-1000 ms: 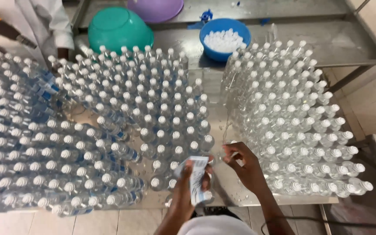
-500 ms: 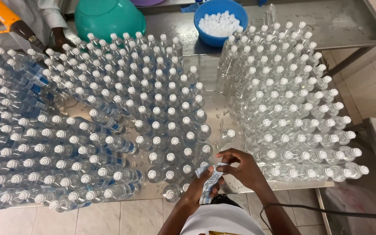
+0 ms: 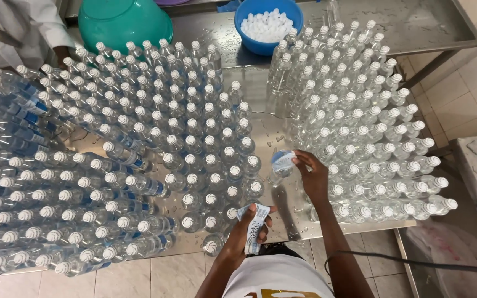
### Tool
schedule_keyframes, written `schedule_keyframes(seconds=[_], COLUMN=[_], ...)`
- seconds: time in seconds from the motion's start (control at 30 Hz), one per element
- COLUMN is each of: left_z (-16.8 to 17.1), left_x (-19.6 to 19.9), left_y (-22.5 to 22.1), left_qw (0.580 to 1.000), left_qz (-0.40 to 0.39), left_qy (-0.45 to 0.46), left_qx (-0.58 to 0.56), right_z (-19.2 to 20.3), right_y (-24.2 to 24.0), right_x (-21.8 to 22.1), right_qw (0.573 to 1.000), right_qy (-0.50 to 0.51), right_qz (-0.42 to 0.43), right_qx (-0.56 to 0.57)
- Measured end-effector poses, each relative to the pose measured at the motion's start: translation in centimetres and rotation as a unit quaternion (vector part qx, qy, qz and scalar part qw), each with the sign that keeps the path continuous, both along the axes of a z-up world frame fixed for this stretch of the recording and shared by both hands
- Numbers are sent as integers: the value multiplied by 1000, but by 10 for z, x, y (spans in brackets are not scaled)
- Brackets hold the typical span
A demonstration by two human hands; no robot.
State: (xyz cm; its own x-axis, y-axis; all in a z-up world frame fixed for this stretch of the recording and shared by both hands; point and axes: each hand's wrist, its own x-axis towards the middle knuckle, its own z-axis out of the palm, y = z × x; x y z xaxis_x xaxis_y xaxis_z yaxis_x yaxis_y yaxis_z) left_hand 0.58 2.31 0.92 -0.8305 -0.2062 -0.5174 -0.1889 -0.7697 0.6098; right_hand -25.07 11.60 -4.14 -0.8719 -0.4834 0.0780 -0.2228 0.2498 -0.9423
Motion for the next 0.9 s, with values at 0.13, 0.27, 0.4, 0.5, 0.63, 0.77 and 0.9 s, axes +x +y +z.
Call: schedule_keyframes(seconds=[0.13,0.27,0.4,0.5,0.63,0.77,0.9], left_z=[-3,-9,-3,-2,6,-2,7], left_x=[6,15,18,19,20,24,22], left_y=[2,2,0,0,-5,-6,-12], left_qw=[1000,999,998,998,998,993,992], left_qz=[11,31,40,34,46,76,100], left_qy=[6,10,1,-7,-11,-6,-26], left_qx=[6,43,43,55,42,95,79], right_z=[-29,-50,-43,-59,-109,-138,-121], right_y=[14,24,10,-1,-10,-22,-60], right_x=[4,17,28,34,28,27,8], right_qw=[997,993,983,989,996,994,991], right_qy=[37,-7,-61,-68,-43,-64,-96], right_qz=[28,45,53,-11,-11,-4,-12], right_qx=[59,112,166,131,76,84,93])
